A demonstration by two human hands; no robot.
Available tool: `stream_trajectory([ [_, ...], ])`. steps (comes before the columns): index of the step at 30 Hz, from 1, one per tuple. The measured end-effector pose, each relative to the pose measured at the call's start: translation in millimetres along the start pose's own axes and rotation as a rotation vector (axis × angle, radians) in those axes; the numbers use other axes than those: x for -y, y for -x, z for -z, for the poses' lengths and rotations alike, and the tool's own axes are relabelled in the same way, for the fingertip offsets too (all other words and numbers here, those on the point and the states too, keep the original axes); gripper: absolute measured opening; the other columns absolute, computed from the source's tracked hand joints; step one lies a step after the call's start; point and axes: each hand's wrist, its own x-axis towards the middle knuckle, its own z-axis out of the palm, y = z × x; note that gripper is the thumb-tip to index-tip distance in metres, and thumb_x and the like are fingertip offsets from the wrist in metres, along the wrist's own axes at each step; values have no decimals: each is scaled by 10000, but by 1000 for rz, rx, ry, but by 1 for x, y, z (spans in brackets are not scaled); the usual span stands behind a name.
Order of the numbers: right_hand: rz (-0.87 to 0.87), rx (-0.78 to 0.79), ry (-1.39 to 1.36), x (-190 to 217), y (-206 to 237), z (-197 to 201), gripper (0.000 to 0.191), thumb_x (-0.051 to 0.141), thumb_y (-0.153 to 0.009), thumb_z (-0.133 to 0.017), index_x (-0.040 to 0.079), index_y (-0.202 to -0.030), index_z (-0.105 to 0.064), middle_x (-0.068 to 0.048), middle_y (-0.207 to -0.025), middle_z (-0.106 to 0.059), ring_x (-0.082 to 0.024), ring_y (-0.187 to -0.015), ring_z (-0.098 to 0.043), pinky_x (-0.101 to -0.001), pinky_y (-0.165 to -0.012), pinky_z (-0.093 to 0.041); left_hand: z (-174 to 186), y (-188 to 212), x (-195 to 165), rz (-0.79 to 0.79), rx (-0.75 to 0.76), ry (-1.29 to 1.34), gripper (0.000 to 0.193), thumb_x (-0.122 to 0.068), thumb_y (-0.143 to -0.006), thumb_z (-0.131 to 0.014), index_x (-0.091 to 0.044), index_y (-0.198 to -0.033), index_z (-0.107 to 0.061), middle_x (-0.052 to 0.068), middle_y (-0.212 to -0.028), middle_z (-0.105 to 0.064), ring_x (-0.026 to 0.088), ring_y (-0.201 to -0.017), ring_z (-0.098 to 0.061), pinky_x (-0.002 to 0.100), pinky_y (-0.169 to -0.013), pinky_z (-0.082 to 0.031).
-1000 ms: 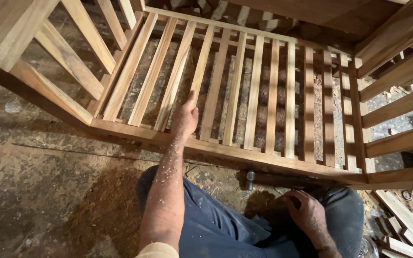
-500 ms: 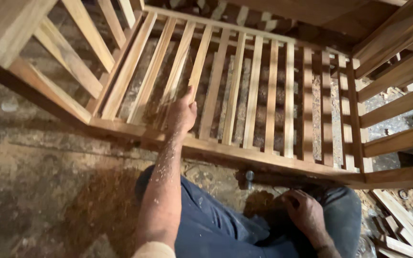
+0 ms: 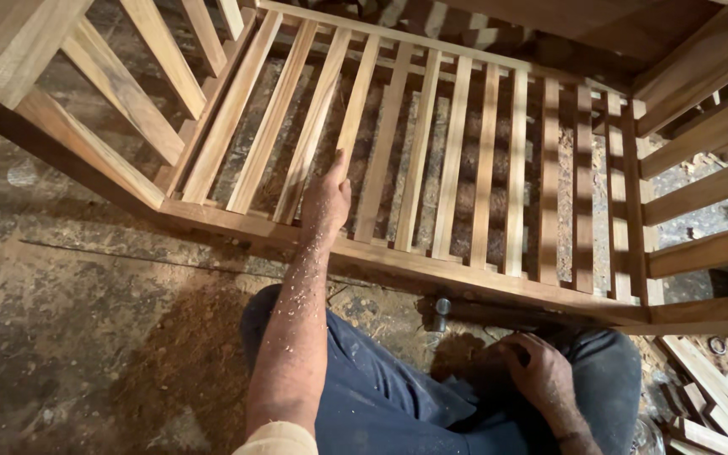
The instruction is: The person sits on the workshop floor assembling a wooden slatted frame, placing thin wood slats one at a time into the frame's rail and pressing them to seat them in place. They work along the frame, fitting each slat into position by hand.
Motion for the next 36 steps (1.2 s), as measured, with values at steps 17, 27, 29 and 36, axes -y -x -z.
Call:
stream_trajectory([
  [17, 13, -2, 6, 8, -2, 2, 178, 300, -821, -738, 168, -937, -768, -56, -950, -771, -292, -909, -729, -383, -751, -583, 2, 1, 0, 13, 38, 79, 634, -182, -945, -673, -281, -1536, -467, 243, -856, -694, 403, -822, -721, 489, -709, -571],
  [27, -88, 36, 23, 12, -4, -1, 160, 292, -824, -754, 174, -930, -775, -54, -916, -768, -284, -848, -738, -377, -724, -589, -2, -4, 7, -4, 25, 13, 632, -201, -938, -675, -269, -1533, -475, 251, -829, -685, 430, -801, -699, 532, -699, -549],
  [29, -47, 5, 35, 12, -4, -1, 163, 285, -818, -756, 167, -930, -771, -60, -914, -765, -294, -855, -733, -384, -722, -585, -4, -3, 10, -25, 17, 29, 631, -191, -937, -673, -255, -1534, -478, 254, -841, -687, 437, -810, -697, 539, -707, -546],
  [36, 24, -28, 31, 17, -2, -1, 120, 259, -809, -740, 173, -888, -771, -51, -893, -759, -282, -856, -733, -386, -732, -588, -2, 1, 11, -46, -37, 13, 622, -161, -934, -674, -239, -1524, -490, 263, -923, -700, 438, -848, -698, 526, -716, -549],
])
